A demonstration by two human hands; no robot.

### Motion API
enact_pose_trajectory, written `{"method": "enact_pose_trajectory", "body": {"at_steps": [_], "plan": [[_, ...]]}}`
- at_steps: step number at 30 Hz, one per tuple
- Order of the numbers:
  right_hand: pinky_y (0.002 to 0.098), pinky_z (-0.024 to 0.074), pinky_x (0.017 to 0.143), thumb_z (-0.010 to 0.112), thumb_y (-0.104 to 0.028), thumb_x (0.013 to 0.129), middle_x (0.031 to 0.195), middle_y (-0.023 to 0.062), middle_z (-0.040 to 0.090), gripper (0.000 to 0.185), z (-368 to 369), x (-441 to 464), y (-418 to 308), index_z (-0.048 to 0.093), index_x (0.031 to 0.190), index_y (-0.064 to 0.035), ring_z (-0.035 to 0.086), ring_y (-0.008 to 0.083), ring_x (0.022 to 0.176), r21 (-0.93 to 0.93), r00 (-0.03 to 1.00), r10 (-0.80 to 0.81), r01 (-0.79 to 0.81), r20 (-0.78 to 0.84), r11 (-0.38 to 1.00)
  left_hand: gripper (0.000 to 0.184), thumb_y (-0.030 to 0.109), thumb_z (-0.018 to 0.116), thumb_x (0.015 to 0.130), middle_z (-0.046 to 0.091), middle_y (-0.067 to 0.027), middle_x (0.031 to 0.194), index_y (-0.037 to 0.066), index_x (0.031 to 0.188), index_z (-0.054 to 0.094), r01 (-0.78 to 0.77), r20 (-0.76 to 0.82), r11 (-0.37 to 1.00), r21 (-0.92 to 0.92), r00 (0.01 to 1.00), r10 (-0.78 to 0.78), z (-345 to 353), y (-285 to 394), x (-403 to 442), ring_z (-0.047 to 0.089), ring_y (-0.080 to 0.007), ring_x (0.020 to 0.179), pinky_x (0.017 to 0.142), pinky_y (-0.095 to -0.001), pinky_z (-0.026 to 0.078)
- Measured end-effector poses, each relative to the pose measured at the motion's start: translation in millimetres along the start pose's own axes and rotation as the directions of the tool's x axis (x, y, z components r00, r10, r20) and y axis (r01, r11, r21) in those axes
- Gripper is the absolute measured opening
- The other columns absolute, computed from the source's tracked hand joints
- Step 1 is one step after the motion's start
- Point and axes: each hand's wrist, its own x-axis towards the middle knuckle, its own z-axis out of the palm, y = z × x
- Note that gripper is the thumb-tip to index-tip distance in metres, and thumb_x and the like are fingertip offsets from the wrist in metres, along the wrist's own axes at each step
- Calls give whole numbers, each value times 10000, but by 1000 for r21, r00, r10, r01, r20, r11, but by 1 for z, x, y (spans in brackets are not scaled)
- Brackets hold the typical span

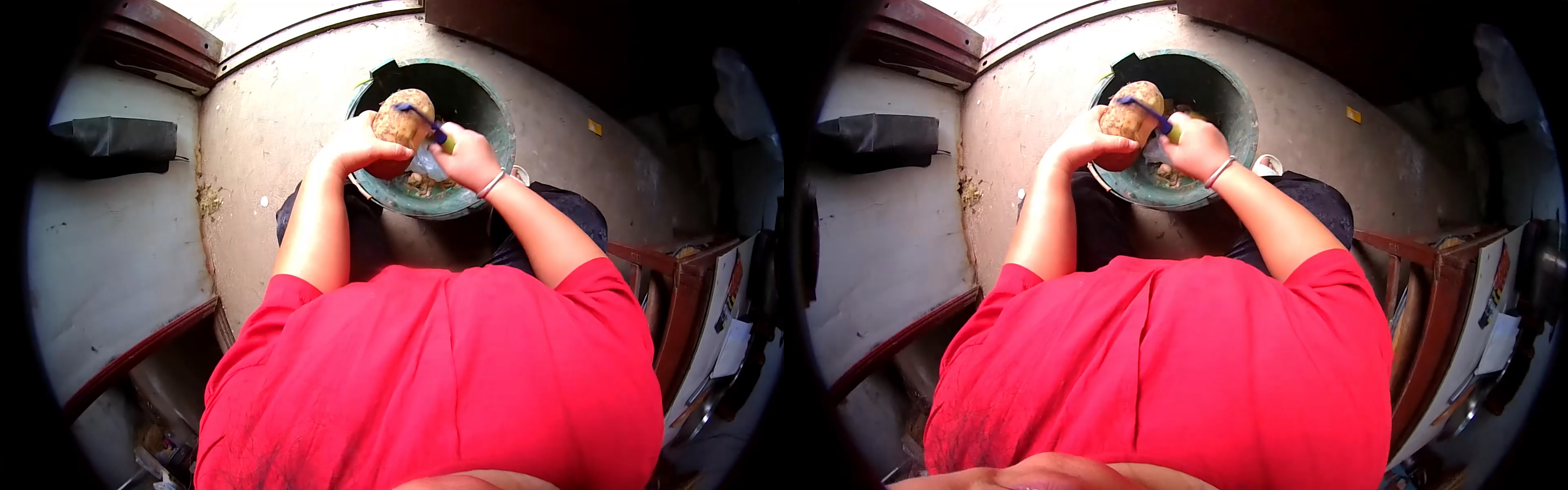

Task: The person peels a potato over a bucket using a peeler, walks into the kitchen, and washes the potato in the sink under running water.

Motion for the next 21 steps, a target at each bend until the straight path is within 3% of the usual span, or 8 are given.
{"method": "enact_pose_trajectory", "body": {"at_steps": [2,4,9,12,14,15,17,21], "plan": [[463,515,666,653,-258,810,795,172,654,168,0,-9,-8,603,869,-109,649,372,753,-48,991,-129,131,41,990,813,419,882,506,687,-180,1041,-16,1135,605,-39,61,983,-177,997,50,1,1,3,665,-272,977,887,-352,503],[465,515,677,649,-243,803,807,175,659,182,34,3,-24,589,899,-101,652,371,773,8,987,-152,152,49,988,801,414,882,503,688,-180,1033,-20,1119,612,6,15,998,-64,1000,-5,-29,-1,-12,667,-271,968,879,-349,505],[468,516,693,641,-210,791,812,183,661,196,24,0,-4,572,933,-93,652,378,785,-105,992,-94,103,83,989,787,415,876,501,689,-182,1027,-28,1098,620,-10,-19,999,-53,1000,9,-5,-1,-2,670,-268,959,869,-345,509],[483,515,689,629,-195,791,817,189,663,176,20,-1,0,568,924,-97,653,381,787,-174,996,26,-11,87,985,801,427,871,498,687,-188,1028,-31,1104,617,1,1,1000,-20,1000,-1,2,4,1,667,-266,968,872,-344,509],[487,514,686,629,-207,796,814,188,664,174,20,2,4,571,924,-104,653,382,784,-188,996,57,-43,71,981,711,328,884,560,674,-101,1020,-3,1124,606,38,51,999,-14,998,-37,2,2,5,633,-168,915,869,-318,501],[490,514,683,628,-219,800,811,188,664,173,20,4,6,574,924,-111,653,383,781,-199,995,86,-74,54,977,711,328,884,560,674,-101,1020,-3,1124,606,37,51,999,-11,998,-36,2,-1,5,633,-168,915,869,-318,501],[500,499,672,630,-239,827,786,205,649,159,17,7,10,596,914,-111,631,414,778,-151,992,125,-120,25,981,810,434,866,509,683,-191,1033,-42,1112,610,-9,24,997,-77,1000,11,6,-7,6,664,-261,968,867,-350,513],[493,499,690,646,-268,841,818,188,659,184,14,10,15,597,907,-103,629,407,813,-133,986,166,-162,22,978,804,430,866,525,678,-189,1051,-43,1121,606,8,40,995,-97,999,-4,7,-12,9,662,-260,971,869,-351,513]]}}
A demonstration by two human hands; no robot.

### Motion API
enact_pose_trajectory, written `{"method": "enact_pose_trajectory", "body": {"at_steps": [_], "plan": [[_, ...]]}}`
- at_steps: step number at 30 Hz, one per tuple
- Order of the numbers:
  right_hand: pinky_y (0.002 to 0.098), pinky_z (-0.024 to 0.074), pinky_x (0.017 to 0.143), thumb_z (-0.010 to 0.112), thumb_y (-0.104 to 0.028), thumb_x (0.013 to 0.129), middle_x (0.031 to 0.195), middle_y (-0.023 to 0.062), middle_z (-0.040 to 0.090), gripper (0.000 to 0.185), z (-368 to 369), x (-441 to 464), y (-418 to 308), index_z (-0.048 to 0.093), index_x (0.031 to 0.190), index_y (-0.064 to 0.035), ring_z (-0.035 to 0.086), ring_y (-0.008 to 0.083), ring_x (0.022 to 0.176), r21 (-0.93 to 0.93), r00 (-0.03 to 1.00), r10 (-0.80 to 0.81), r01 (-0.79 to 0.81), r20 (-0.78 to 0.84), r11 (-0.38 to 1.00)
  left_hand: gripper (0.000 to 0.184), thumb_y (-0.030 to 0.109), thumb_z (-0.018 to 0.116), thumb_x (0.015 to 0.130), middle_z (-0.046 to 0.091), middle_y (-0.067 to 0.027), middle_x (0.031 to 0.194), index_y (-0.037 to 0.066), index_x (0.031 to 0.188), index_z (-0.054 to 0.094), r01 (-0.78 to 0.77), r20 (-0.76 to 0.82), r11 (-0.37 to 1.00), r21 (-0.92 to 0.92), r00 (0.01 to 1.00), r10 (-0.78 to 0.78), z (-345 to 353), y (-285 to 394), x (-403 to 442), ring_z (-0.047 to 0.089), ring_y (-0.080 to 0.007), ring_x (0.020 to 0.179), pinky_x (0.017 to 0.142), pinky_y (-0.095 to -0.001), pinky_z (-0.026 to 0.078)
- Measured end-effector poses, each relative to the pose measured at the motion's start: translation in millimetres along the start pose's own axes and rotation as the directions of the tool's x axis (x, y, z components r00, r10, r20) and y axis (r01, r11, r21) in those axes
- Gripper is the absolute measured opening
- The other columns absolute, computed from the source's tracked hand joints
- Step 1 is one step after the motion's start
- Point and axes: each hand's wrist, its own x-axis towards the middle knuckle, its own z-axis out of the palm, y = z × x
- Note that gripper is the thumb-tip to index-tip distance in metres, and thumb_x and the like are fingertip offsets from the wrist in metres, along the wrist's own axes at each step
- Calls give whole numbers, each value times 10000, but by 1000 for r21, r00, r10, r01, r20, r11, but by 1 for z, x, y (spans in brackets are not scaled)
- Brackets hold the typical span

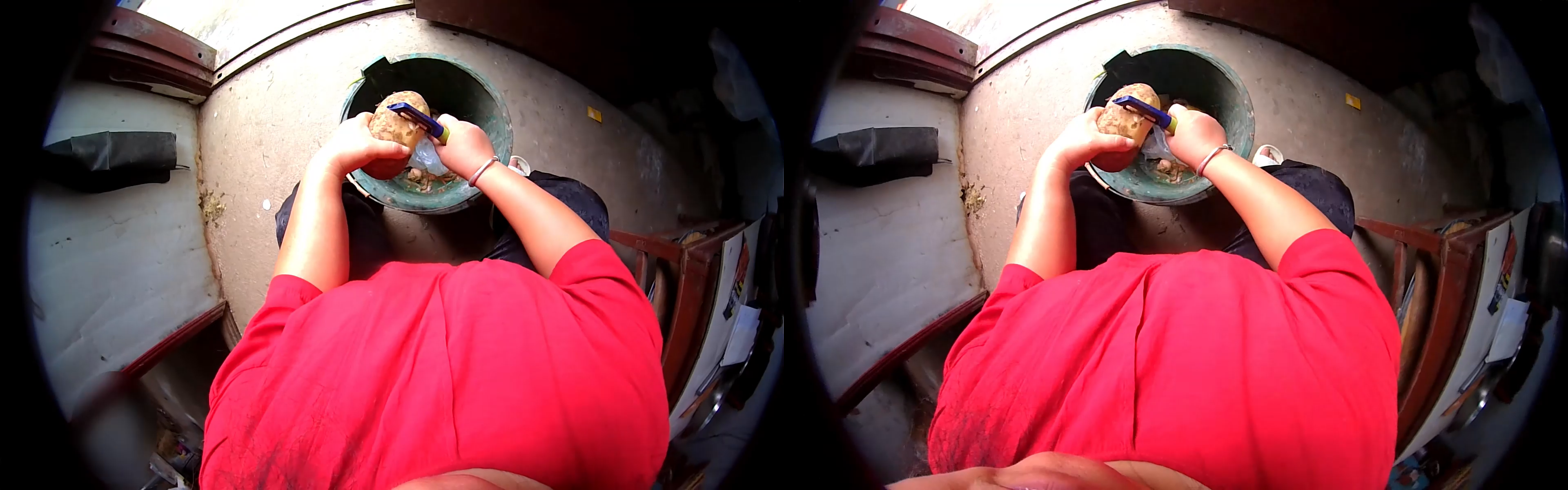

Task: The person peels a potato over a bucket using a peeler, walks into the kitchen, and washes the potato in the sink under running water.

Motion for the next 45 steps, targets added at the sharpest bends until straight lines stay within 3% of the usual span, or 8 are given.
{"method": "enact_pose_trajectory", "body": {"at_steps": [9,20,22,24,26,32,39,45], "plan": [[413,523,820,700,-344,805,941,217,682,366,-11,28,49,654,1009,-44,667,346,928,54,923,341,-355,180,933,837,397,891,525,674,-155,1061,-26,1174,574,-47,51,993,-113,997,53,-1,10,-9,642,-236,997,914,-341,488],[429,510,794,650,-280,839,911,197,673,250,9,15,29,656,973,-68,640,379,904,303,992,-42,3,123,953,817,386,886,523,671,-158,1059,-18,1163,577,-32,21,999,10,999,31,-1,17,-14,645,-248,992,903,-348,493],[421,522,753,653,-277,833,856,196,679,245,12,16,33,670,928,-51,660,360,841,286,997,-31,8,76,958,814,365,891,521,670,-155,1059,-18,1167,576,-6,26,999,46,1000,5,0,21,-16,643,-244,992,903,-344,492],[400,535,688,669,-295,821,765,186,676,277,15,21,44,679,880,-24,679,319,733,116,855,240,-326,459,938,819,312,904,508,668,-149,1066,-15,1181,572,-104,78,987,-124,990,114,3,23,-19,640,-234,995,904,-338,493],[353,473,455,683,-273,832,620,104,611,262,25,17,58,629,820,-17,570,207,460,-126,808,265,-234,526,964,824,296,908,502,668,-147,1069,-12,1188,570,-106,65,986,-132,991,115,10,30,-24,639,-233,996,905,-336,493],[331,509,567,711,-251,829,709,79,648,252,-11,17,30,616,892,-27,617,184,588,466,939,273,-341,209,816,841,299,910,498,669,-144,1072,3,1205,563,-105,16,991,-88,994,107,4,11,-10,639,-234,1002,915,-335,491],[354,508,730,692,-261,848,826,123,687,254,13,9,23,648,944,-31,650,219,768,581,998,-61,60,-18,812,825,336,898,509,671,-154,1074,0,1190,575,-94,-11,996,-9,995,94,3,13,-12,644,-246,1005,913,-345,493],[357,510,625,638,-266,872,733,126,666,220,10,9,19,653,904,-49,634,225,614,477,985,97,-155,145,865,845,353,900,498,674,-164,1063,-15,1188,580,-63,3,998,27,998,62,5,15,-10,645,-246,1005,914,-345,493]]}}
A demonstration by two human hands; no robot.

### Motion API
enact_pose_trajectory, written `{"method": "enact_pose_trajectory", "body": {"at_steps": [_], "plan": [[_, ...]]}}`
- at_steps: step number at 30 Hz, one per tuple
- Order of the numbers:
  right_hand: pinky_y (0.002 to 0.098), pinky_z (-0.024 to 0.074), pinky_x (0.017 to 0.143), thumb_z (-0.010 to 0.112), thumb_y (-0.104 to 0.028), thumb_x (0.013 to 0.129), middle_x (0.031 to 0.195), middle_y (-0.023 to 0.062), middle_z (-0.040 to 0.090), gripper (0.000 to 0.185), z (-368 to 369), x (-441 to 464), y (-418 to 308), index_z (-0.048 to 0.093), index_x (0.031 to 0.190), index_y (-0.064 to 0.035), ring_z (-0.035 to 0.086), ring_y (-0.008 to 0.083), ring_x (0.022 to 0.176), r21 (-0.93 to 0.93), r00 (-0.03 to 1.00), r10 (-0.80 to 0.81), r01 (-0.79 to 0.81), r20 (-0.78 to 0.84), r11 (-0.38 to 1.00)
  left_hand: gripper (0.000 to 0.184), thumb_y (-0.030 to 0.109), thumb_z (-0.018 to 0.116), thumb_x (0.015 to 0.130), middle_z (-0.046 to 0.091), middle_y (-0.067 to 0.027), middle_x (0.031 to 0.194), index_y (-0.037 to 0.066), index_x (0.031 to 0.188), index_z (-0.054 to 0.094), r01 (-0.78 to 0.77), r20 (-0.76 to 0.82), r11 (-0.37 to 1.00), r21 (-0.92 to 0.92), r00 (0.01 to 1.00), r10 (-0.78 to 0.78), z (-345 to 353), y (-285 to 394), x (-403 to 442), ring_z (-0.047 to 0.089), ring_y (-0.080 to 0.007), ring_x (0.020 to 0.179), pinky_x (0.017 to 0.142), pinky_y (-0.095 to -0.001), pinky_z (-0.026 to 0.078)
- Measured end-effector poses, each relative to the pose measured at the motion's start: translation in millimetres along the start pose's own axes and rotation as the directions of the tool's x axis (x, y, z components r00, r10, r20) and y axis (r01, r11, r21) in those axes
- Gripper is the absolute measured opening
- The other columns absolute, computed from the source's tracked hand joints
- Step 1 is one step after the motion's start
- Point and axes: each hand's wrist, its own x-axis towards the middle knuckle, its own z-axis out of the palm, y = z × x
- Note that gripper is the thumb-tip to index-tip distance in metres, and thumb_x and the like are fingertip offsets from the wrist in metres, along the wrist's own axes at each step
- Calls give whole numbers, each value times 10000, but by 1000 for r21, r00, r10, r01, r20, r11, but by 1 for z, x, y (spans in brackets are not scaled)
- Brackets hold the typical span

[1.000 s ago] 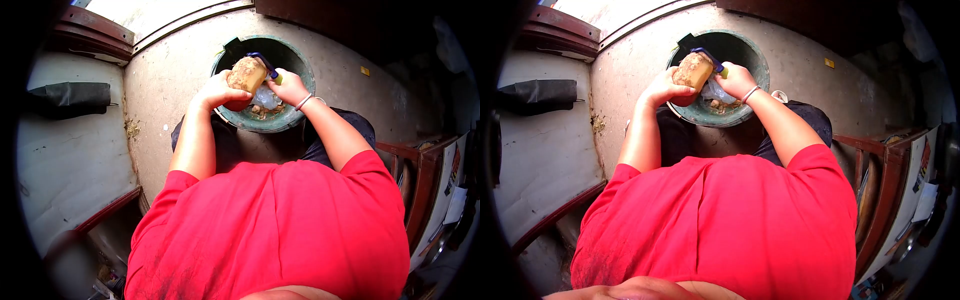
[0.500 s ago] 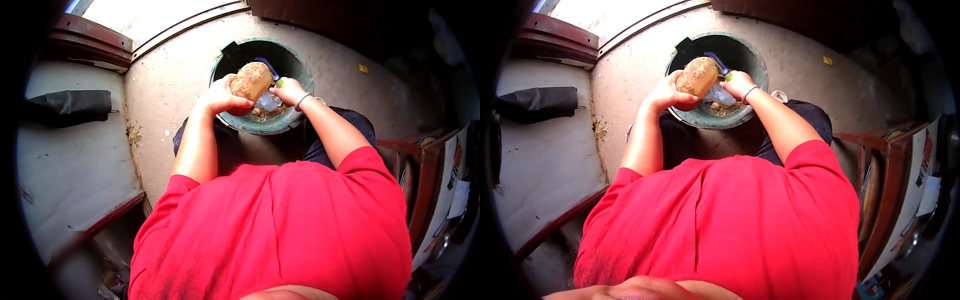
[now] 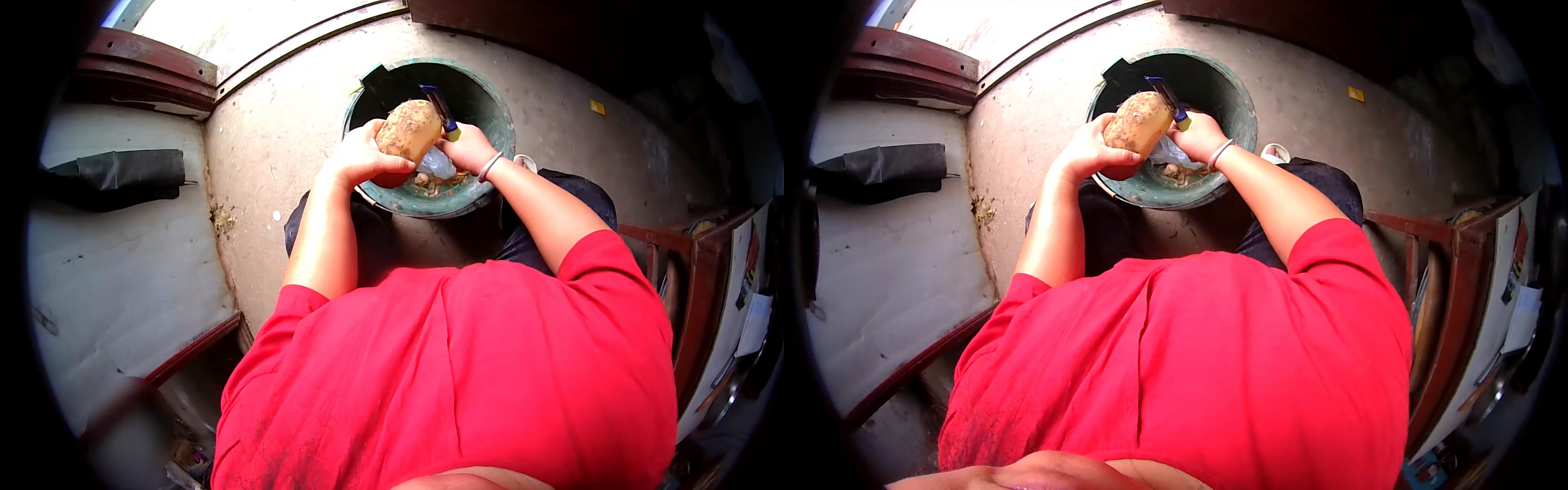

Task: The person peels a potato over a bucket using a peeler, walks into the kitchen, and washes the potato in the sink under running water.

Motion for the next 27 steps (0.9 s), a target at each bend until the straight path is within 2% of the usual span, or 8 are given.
{"method": "enact_pose_trajectory", "body": {"at_steps": [9,12,14,17,21,23,25,27], "plan": [[376,484,509,607,-294,876,620,126,623,258,-7,1,-12,652,854,-41,589,237,472,-16,971,219,-219,91,976,915,384,898,503,663,-174,1115,-37,1239,553,15,2,1000,-24,1000,-15,1,-10,4,635,-242,1039,943,-344,481],[391,515,602,619,-287,865,723,156,667,242,-5,8,-1,666,905,-54,653,286,606,-102,975,204,-195,89,976,927,395,896,506,662,-179,1118,-40,1247,549,39,12,999,-12,999,-39,1,-6,2,635,-243,1043,948,-346,479],[406,521,739,634,-280,848,865,178,688,233,-1,13,12,676,944,-72,673,339,818,-259,998,-38,22,-53,966,930,402,894,507,661,-182,1119,-42,1247,549,55,24,998,-26,998,-54,0,-5,3,635,-246,1045,949,-347,478],[413,499,837,642,-270,836,963,183,681,222,-6,9,5,686,956,-89,636,368,963,-236,999,43,-48,-29,971,931,406,893,508,660,-186,1123,-43,1248,548,36,37,999,3,999,-36,1,-7,4,636,-247,1044,949,-347,478],[405,497,832,641,-271,837,945,190,681,236,-3,6,3,682,964,-77,649,356,947,-222,999,8,-20,-52,975,920,394,894,508,664,-167,1100,-38,1245,550,34,49,999,-36,998,-32,3,-2,0,635,-235,1026,937,-339,481],[404,515,682,623,-272,869,856,155,693,219,2,6,-3,686,938,-74,676,303,785,-54,986,164,-162,30,985,918,385,896,508,664,-156,1091,-35,1246,549,30,32,999,-20,999,-30,5,-4,2,634,-228,1015,931,-335,482],[309,336,382,574,-268,929,624,25,534,193,6,5,12,656,914,-94,435,125,443,201,938,217,-275,270,940,912,366,900,510,659,-137,1081,-26,1252,543,-65,114,986,-152,990,83,12,4,2,630,-210,995,922,-323,483],[301,308,380,583,-259,922,590,10,499,176,16,-3,13,635,928,-91,395,128,410,270,932,202,-287,302,919,877,343,902,526,659,-128,1082,-19,1242,547,-29,174,979,-202,983,65,21,14,-2,628,-196,998,919,-318,483]]}}
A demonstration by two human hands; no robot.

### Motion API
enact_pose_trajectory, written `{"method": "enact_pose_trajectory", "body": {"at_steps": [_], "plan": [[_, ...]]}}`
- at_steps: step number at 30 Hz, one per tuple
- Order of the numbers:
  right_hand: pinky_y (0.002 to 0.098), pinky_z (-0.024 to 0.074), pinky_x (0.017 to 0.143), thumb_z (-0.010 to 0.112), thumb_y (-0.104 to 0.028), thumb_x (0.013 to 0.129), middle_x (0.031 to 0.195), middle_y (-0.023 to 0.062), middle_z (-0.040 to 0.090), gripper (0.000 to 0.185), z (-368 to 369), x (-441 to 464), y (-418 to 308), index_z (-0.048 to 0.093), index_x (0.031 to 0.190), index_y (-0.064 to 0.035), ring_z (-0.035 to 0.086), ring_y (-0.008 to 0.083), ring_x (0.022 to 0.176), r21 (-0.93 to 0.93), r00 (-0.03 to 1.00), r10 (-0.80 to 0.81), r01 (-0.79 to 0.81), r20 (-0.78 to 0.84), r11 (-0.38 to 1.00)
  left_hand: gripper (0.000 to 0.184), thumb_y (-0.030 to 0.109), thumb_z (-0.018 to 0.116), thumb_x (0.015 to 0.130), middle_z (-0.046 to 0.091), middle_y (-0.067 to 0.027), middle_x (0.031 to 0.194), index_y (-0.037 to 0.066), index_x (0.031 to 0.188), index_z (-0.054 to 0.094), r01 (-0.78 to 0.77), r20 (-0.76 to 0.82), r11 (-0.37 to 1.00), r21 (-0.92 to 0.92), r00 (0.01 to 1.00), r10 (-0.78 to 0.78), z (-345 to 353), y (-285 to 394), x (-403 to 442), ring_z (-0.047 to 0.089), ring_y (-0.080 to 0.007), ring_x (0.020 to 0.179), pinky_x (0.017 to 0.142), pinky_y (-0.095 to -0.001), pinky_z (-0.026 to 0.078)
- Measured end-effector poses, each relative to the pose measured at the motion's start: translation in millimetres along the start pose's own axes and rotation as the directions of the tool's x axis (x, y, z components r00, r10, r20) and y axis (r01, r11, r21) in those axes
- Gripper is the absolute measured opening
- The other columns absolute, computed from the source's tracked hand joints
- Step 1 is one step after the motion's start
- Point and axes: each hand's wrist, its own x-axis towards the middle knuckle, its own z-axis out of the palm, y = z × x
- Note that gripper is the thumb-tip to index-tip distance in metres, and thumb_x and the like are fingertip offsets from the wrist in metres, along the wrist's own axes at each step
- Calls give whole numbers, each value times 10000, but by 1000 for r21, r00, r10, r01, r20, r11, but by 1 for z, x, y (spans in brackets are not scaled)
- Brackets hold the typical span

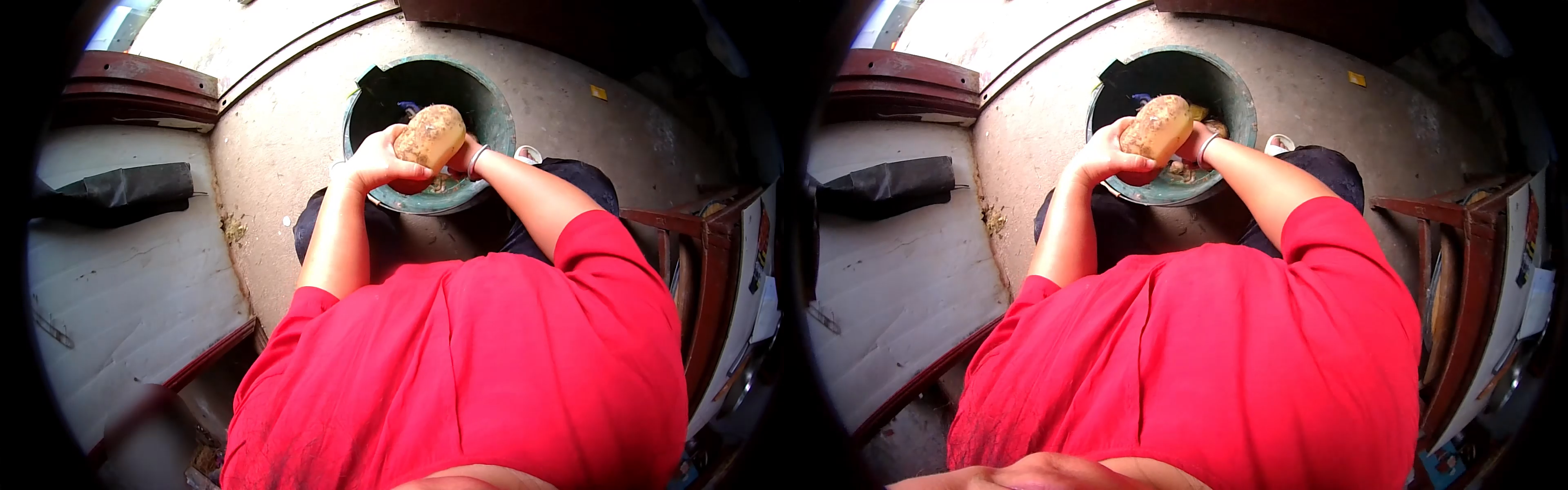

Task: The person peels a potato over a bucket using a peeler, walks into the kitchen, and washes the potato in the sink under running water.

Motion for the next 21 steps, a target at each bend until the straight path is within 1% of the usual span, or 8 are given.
{"method": "enact_pose_trajectory", "body": {"at_steps": [4,5,10,11,12,13,18,21], "plan": [[337,408,394,612,-270,901,606,50,550,210,-8,9,-10,627,918,-62,501,157,438,-267,988,147,-152,-38,952,875,335,910,506,666,-149,1088,-21,1224,560,24,-129,987,158,992,-4,-16,-9,4,636,-231,1014,922,-331,486],[350,447,412,635,-254,884,609,74,574,228,-16,15,-11,623,912,-29,551,172,451,-418,998,54,-57,-20,907,881,334,911,495,667,-158,1092,-18,1222,561,15,-168,996,87,986,0,-19,-15,5,635,-238,1019,925,-339,486],[368,522,531,677,-246,845,667,80,633,217,-22,2,-24,639,898,-39,632,214,549,-221,968,-20,-38,-252,974,865,333,912,495,668,-169,1080,-25,1199,560,67,-240,988,137,970,-33,-31,-13,-4,640,-248,1014,922,-349,489],[382,529,595,677,-251,833,720,113,655,227,-19,0,-24,642,915,-42,654,257,624,-324,942,-201,108,-269,940,859,333,911,496,668,-174,1076,-26,1193,560,87,-245,980,178,969,-42,-33,-11,-6,642,-254,1014,919,-350,491],[396,537,660,678,-256,822,773,146,678,240,-17,-2,-23,646,932,-46,676,300,699,-425,886,-379,245,-266,872,853,334,910,497,669,-180,1071,-28,1186,561,106,-250,970,220,967,-49,-33,-10,-7,643,-261,1013,917,-351,492],[407,523,767,668,-257,805,878,191,679,253,-11,-10,-32,654,965,-60,664,358,851,-461,899,-365,224,-243,858,853,334,910,497,669,-180,1071,-28,1186,561,105,-255,971,214,966,-48,-34,-13,-6,643,-261,1013,917,-351,492],[451,516,724,664,-247,812,829,190,657,189,15,-34,-39,617,897,-84,647,377,805,-750,855,-519,330,-20,573,809,334,906,493,679,-181,1035,-8,1149,579,58,-298,985,163,955,-7,-31,-18,-1,656,-276,980,884,-353,506],[465,512,741,659,-254,807,833,187,666,198,21,-39,-40,616,897,-84,645,383,821,-768,891,-453,283,-10,574,793,327,901,493,683,-178,1033,-2,1141,585,50,-265,985,162,964,-5,-32,-11,-2,662,-272,966,871,-352,512]]}}
